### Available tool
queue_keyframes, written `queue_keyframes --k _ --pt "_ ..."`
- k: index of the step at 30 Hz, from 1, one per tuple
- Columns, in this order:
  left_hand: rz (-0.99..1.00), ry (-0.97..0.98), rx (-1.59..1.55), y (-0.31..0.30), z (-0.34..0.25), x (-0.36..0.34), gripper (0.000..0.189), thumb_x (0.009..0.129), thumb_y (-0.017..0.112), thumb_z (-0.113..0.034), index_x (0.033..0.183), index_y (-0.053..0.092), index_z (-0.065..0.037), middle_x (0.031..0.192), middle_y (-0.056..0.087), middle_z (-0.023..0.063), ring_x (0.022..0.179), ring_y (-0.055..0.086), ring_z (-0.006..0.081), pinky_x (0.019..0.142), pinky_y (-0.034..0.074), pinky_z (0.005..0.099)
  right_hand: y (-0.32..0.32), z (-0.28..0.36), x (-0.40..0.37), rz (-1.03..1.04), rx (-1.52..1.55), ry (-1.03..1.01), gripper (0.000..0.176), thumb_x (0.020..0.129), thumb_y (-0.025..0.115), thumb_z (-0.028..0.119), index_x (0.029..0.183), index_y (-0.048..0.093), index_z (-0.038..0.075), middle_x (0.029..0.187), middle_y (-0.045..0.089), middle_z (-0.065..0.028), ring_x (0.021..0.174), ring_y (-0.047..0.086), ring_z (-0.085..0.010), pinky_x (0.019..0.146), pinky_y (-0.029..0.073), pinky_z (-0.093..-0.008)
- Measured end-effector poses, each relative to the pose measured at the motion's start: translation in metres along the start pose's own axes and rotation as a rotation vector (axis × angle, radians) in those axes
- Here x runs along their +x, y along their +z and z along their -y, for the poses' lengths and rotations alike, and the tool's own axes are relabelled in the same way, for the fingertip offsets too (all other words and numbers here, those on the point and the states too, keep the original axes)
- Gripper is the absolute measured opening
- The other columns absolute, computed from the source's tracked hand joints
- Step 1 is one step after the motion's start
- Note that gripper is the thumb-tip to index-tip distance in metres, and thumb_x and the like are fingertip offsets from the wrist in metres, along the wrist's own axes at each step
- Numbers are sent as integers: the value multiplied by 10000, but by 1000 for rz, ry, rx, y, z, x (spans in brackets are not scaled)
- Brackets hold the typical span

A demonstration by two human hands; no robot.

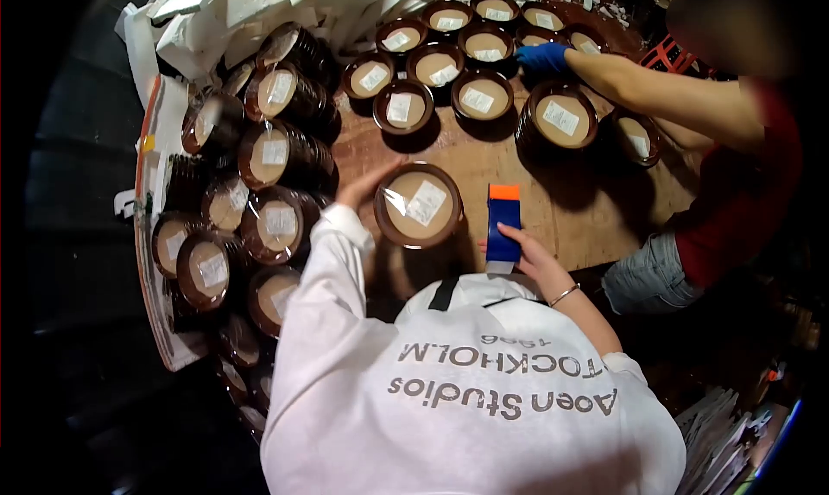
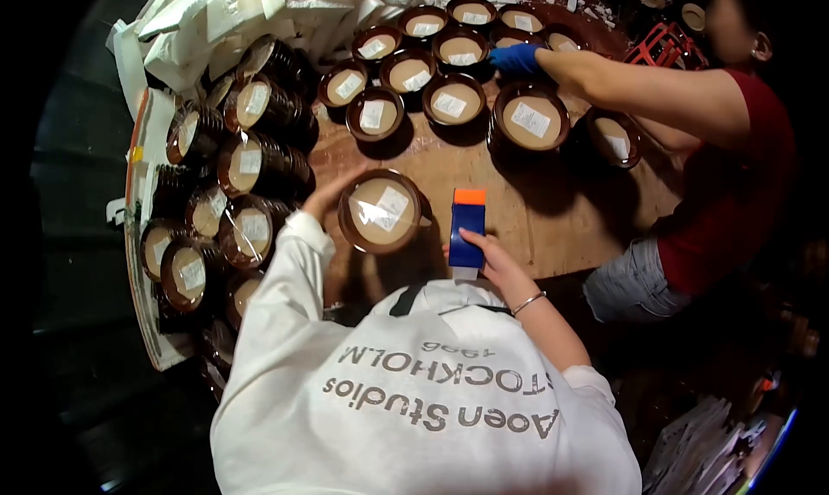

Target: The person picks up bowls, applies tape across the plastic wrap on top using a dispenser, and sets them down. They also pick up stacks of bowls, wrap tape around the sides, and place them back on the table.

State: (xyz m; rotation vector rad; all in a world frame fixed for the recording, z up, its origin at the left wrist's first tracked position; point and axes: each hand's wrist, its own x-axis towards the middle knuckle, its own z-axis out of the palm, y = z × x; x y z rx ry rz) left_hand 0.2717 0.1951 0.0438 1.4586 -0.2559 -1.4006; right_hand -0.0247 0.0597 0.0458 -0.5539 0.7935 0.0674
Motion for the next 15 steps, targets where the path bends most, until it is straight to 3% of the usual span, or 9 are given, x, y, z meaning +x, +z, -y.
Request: queue_keyframes --k 2,5,10,15 --pt "63 -29 -96 -27 74 15 518 821 459 -463 1149 478 -64 1096 534 66 979 508 164 851 407 285 12 2 5 3 -9 -8 318 787 586 233 982 512 -7 896 597 -140 800 598 -199 725 484 -303" --pt "8 -56 -388 -18 125 -6 549 820 432 -485 1165 459 -59 1123 511 74 1007 488 174 870 390 293 31 3 13 -32 -104 -86 348 769 616 223 1032 495 29 896 572 -54 801 562 -140 718 457 -263" --pt "-65 78 -836 25 154 -17 601 819 388 -521 1192 426 -52 1168 474 87 1054 454 191 901 362 307 65 19 31 -60 -204 -155 382 733 652 203 1034 490 32 935 553 -46 848 534 -136 747 434 -271" --pt "-175 123 -1095 58 173 -15 653 818 343 -558 1218 394 -44 1214 436 101 1101 420 208 933 334 320 81 64 74 103 -554 -111 365 692 672 174 997 520 44 897 566 -31 829 532 -123 750 418 -255"
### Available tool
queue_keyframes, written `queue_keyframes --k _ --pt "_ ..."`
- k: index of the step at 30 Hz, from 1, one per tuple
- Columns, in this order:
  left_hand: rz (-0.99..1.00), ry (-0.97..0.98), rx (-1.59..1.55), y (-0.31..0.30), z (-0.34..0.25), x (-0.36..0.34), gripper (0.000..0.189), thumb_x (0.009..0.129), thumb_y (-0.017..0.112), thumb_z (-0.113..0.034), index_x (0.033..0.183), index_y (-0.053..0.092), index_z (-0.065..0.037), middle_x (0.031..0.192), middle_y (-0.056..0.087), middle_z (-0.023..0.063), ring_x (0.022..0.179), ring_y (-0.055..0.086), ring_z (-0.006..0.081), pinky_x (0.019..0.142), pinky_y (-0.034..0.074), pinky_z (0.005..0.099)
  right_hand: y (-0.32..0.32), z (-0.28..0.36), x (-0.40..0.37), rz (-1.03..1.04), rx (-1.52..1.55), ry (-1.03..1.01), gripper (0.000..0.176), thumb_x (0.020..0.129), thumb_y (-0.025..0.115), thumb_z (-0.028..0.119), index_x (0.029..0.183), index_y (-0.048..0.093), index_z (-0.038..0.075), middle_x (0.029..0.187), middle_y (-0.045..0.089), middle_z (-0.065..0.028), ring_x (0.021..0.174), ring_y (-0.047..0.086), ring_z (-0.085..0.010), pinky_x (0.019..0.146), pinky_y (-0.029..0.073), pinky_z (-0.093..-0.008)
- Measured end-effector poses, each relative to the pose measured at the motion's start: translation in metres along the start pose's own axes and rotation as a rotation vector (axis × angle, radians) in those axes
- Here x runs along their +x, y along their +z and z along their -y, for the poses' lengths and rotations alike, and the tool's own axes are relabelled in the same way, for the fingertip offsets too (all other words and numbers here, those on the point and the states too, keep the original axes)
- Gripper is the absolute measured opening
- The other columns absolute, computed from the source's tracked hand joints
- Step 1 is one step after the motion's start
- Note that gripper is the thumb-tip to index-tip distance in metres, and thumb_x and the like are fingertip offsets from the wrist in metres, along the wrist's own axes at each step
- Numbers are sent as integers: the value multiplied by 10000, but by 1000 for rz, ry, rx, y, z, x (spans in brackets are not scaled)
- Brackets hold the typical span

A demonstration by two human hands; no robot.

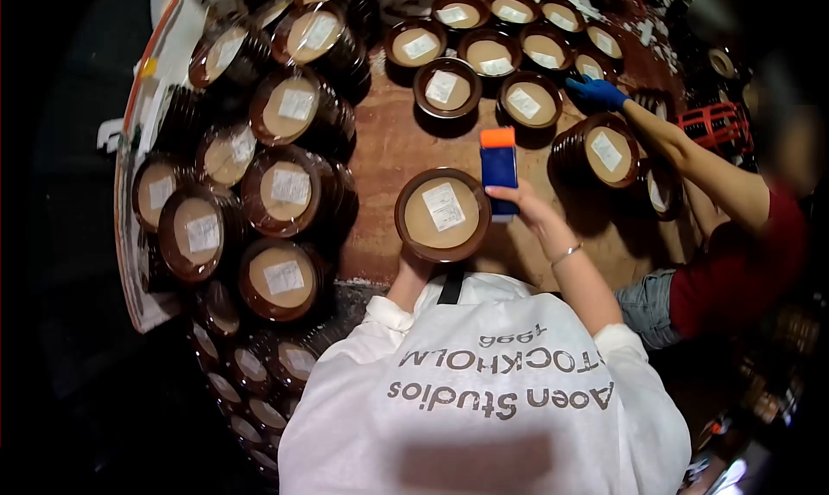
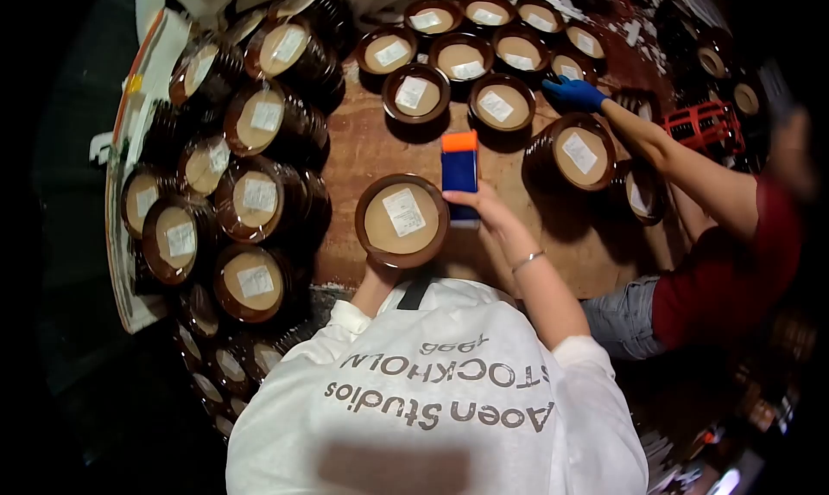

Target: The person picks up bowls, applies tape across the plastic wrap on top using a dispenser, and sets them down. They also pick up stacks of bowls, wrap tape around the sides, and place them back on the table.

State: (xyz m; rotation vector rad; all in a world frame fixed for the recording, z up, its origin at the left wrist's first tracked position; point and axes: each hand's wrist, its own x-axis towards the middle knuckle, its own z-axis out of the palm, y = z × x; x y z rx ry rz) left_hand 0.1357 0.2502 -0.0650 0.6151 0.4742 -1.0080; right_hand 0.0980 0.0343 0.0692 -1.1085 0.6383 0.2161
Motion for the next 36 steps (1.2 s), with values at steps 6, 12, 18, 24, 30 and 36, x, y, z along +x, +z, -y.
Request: queue_keyframes --k 6,12,18,24,30,36 --pt "-82 73 200 5 -30 -39 754 806 224 -631 1264 325 -40 1266 388 125 1161 369 252 964 301 364 2 32 39 143 -360 37 370 723 647 225 1019 518 44 943 556 -31 862 516 -105 787 394 -245" --pt "63 243 -33 4 -11 4 690 834 270 -576 1268 325 -42 1259 394 134 1159 372 251 974 275 355 2 47 -6 76 -328 -172 383 710 641 130 1046 496 18 913 586 -65 839 561 -143 802 423 -270" --pt "6 240 -70 -19 21 14 599 853 319 -511 1209 385 -34 1194 439 126 1105 410 237 940 306 340 30 68 -75 146 -277 -393 463 637 700 103 1048 501 24 900 543 0 814 512 -85 742 427 -238" --pt "-396 916 629 25 -52 -51 428 854 436 -408 1028 482 -20 978 510 72 915 474 166 815 376 281 54 81 -119 246 -445 -429 479 524 712 84 961 536 -3 844 570 -22 778 525 -95 725 423 -234" --pt "400 1074 1180 198 -111 -203 544 742 518 -561 735 470 -20 687 423 13 640 394 86 573 328 216 72 90 -144 468 -565 -314 436 526 724 53 921 550 -11 802 575 -14 710 524 -78 651 433 -213" --pt "494 1019 1477 209 -106 -203 232 795 560 -201 687 492 -7 606 431 53 525 383 134 525 322 261 63 82 -153 610 -621 -281 537 575 746 125 1039 513 -9 911 571 -32 807 516 -86 734 413 -216"
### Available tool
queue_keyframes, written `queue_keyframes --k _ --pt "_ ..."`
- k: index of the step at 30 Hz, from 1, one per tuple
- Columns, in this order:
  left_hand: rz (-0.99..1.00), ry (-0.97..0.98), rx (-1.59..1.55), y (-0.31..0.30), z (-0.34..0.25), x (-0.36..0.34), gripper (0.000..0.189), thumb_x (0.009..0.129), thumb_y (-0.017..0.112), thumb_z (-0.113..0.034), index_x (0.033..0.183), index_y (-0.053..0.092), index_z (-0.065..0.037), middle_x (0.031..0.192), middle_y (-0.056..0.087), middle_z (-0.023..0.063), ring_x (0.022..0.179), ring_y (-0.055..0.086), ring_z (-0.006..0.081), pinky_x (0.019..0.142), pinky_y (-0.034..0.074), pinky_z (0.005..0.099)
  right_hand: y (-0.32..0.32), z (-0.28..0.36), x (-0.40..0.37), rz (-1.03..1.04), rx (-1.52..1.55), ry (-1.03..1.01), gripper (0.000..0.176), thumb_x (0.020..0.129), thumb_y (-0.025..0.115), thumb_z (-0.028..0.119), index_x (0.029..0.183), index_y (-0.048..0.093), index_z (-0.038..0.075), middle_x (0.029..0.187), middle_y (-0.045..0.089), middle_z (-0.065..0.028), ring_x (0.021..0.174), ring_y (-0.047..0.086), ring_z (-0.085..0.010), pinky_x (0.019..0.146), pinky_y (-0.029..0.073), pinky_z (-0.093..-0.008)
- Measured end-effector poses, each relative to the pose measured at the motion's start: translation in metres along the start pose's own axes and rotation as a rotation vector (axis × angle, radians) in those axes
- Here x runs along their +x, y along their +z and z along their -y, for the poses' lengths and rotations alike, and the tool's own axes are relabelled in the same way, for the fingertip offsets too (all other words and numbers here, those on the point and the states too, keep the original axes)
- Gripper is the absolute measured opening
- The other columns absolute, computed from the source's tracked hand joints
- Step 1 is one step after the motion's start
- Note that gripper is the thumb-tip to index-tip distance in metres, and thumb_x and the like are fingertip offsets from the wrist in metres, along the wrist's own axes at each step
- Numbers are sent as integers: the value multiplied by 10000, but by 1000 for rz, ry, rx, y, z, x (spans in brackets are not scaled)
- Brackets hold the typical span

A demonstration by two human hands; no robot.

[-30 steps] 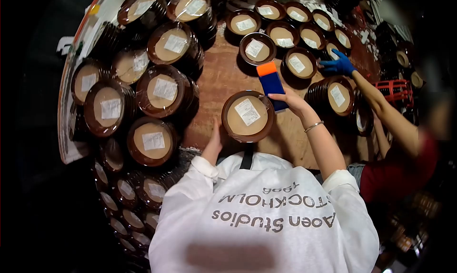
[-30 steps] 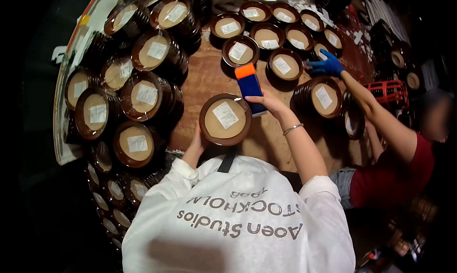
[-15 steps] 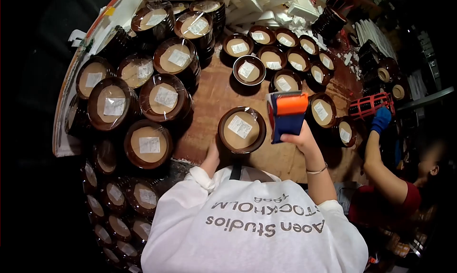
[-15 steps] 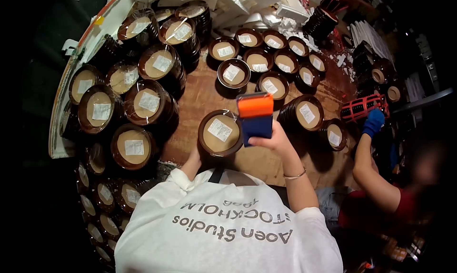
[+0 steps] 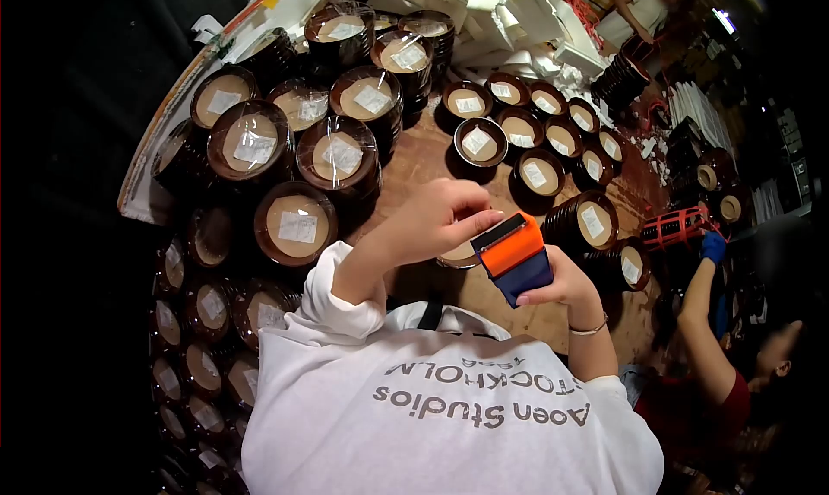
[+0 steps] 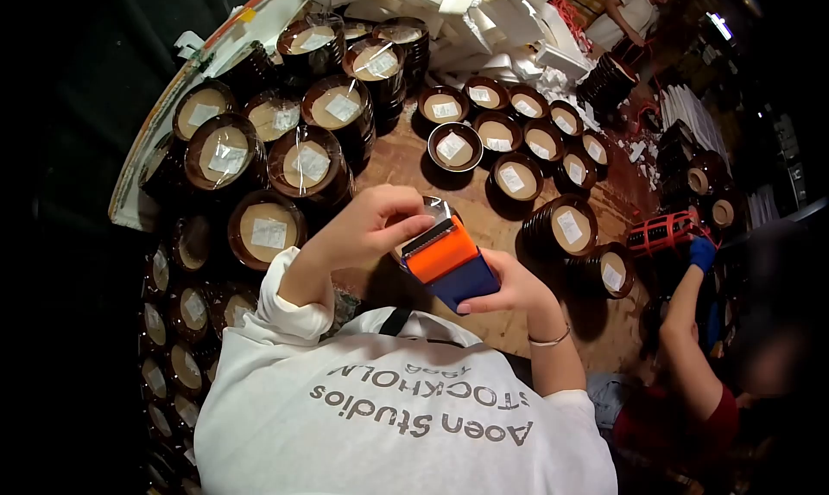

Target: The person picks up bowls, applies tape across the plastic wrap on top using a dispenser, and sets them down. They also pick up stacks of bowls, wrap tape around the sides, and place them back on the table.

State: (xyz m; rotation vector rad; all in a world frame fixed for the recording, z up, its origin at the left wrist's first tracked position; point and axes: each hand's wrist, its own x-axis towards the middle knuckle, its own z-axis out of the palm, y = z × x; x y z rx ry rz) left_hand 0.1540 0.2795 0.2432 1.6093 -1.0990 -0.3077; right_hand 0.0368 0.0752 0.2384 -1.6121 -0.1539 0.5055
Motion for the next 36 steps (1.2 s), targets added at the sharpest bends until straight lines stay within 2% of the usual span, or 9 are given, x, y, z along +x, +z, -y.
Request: queue_keyframes --k 7,11,15,20,22,25,27,29,36 --pt "-235 150 178 4 -8 -9 164 772 555 -126 642 521 -33 550 451 54 559 413 209 590 318 292 -11 16 -17 84 201 138 501 588 744 193 982 542 -40 846 590 -43 751 532 -90 692 429 -222" --pt "-565 148 101 -23 -16 -22 199 797 538 -110 622 501 -23 546 463 16 554 404 115 533 307 255 -33 48 -36 123 56 277 483 588 742 174 967 545 -51 824 595 -40 744 529 -84 679 436 -216" --pt "-894 -52 -191 -63 -8 -62 260 831 511 -108 591 464 -21 527 358 -43 511 327 11 454 230 183 -71 103 -60 178 12 610 498 556 762 152 951 559 -73 858 612 -67 760 561 -110 700 443 -231" --pt "-870 -260 -129 9 49 -94 313 859 487 -185 586 439 -41 539 385 -36 489 329 26 443 251 181 -94 191 -74 -67 -256 854 553 402 818 114 852 562 -80 757 606 -66 685 559 -107 651 450 -222" --pt "-845 -377 -58 23 68 -96 314 861 484 -198 589 446 -45 541 393 -36 481 339 24 436 257 176 -90 212 -66 -219 -340 859 672 337 821 64 910 507 -89 782 594 -122 700 567 -150 639 470 -268" --pt "-969 -490 -608 47 136 -100 347 861 479 -280 604 473 -46 537 415 -43 455 368 20 415 273 165 -75 215 -12 -228 -776 738 643 348 816 110 889 529 -83 763 601 -124 634 581 -151 589 488 -275" --pt "-917 -615 -698 60 187 -108 356 834 519 -285 594 484 -24 506 426 -13 450 400 48 413 303 216 -50 210 72 197 -763 992 421 478 770 198 780 605 -45 666 609 -55 577 557 -87 568 465 -223" --pt "-926 -652 -498 74 234 -116 356 815 537 -273 586 487 -6 491 442 33 434 417 110 423 324 262 -44 184 114 371 -830 823 416 552 733 304 770 611 -29 653 606 -51 551 557 -96 528 461 -225" --pt "-905 -739 16 106 311 -123 321 764 557 -258 622 548 29 608 519 217 546 507 354 516 382 397 -20 131 219 515 -967 849 475 600 710 332 861 609 -51 713 606 -50 618 552 -100 585 446 -225"
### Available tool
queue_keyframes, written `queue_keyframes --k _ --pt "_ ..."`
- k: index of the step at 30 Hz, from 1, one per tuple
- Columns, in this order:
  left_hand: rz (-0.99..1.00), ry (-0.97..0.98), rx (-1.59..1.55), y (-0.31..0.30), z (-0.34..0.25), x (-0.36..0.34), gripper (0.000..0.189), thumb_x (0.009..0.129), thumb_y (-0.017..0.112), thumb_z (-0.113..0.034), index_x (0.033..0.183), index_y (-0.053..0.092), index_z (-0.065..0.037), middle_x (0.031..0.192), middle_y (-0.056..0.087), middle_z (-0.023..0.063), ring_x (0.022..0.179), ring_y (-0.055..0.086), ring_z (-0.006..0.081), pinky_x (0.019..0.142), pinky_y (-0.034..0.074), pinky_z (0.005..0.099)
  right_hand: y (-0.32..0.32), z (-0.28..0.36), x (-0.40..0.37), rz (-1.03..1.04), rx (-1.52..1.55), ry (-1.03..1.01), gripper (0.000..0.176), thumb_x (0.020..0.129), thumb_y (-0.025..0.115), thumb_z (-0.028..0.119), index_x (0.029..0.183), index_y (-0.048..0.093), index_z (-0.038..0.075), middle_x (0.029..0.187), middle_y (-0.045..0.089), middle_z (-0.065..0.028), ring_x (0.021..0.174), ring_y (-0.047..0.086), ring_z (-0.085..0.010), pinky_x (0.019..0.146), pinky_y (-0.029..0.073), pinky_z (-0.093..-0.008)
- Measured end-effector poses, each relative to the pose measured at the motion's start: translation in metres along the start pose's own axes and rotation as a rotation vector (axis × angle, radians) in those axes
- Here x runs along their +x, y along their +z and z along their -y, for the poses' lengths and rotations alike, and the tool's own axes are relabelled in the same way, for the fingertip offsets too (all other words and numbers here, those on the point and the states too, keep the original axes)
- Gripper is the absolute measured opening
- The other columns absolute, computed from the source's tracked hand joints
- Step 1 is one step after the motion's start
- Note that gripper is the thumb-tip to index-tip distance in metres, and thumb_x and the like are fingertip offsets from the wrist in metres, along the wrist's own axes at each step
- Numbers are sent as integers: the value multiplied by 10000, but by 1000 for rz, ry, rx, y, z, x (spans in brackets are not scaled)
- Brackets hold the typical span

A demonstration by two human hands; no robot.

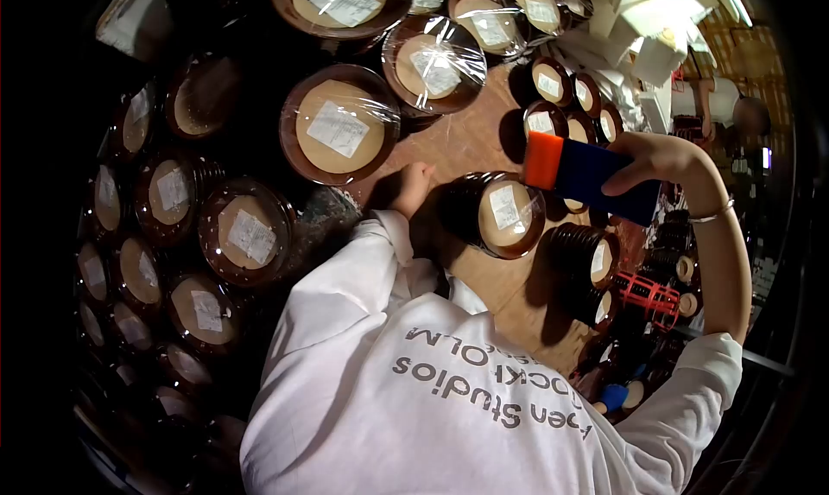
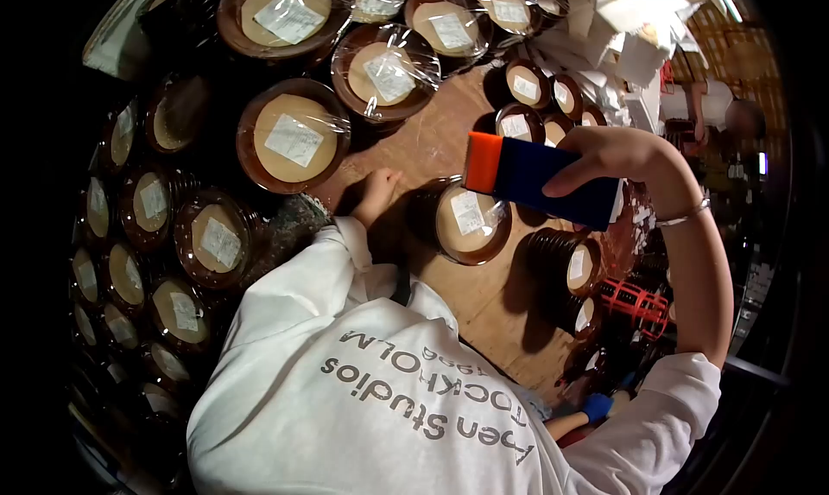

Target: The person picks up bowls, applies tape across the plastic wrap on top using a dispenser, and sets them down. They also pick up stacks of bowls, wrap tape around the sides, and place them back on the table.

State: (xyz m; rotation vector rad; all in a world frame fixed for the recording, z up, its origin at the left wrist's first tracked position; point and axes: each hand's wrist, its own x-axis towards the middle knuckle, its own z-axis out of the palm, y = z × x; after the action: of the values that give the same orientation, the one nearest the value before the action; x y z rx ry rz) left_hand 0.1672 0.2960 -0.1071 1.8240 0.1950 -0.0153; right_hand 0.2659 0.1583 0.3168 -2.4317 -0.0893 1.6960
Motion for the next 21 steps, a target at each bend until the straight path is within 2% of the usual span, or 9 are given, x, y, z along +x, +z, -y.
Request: queue_keyframes --k 2,6,8,13,19,21 --pt "68 -50 167 11 12 -1 269 748 548 -243 655 597 4 643 550 215 605 548 367 542 415 413 -3 4 14 61 23 26 444 627 699 280 895 594 -58 718 605 -34 620 547 -88 584 454 -215" --pt "221 -193 272 22 7 -8 272 752 544 -263 678 613 -10 664 566 208 624 566 360 560 426 414 -8 -3 31 97 56 23 425 624 695 287 857 598 -54 700 597 -26 615 538 -86 573 449 -219" --pt "212 -156 313 42 24 -11 254 761 538 -255 699 623 -25 693 579 199 633 579 348 570 434 411 -9 -7 34 96 26 27 427 614 697 297 837 600 -55 687 594 -24 608 534 -86 564 443 -220" --pt "282 -140 470 38 10 -4 263 773 526 -262 720 619 -22 710 582 201 649 578 350 582 436 405 -10 -18 33 77 -32 37 464 615 694 342 825 614 -64 655 586 -34 601 504 -86 569 403 -227" --pt "414 -95 681 32 -7 10 275 788 511 -269 746 615 -18 731 584 202 668 577 352 596 438 397 -1 -28 27 59 69 -22 467 618 686 338 834 606 -68 669 589 -36 587 512 -87 560 415 -229" --pt "453 -77 736 30 -12 13 279 793 506 -272 754 613 -17 738 585 203 675 577 353 601 439 394 4 -34 25 38 157 -15 450 571 695 316 781 603 -72 640 584 -42 551 537 -106 527 435 -224"
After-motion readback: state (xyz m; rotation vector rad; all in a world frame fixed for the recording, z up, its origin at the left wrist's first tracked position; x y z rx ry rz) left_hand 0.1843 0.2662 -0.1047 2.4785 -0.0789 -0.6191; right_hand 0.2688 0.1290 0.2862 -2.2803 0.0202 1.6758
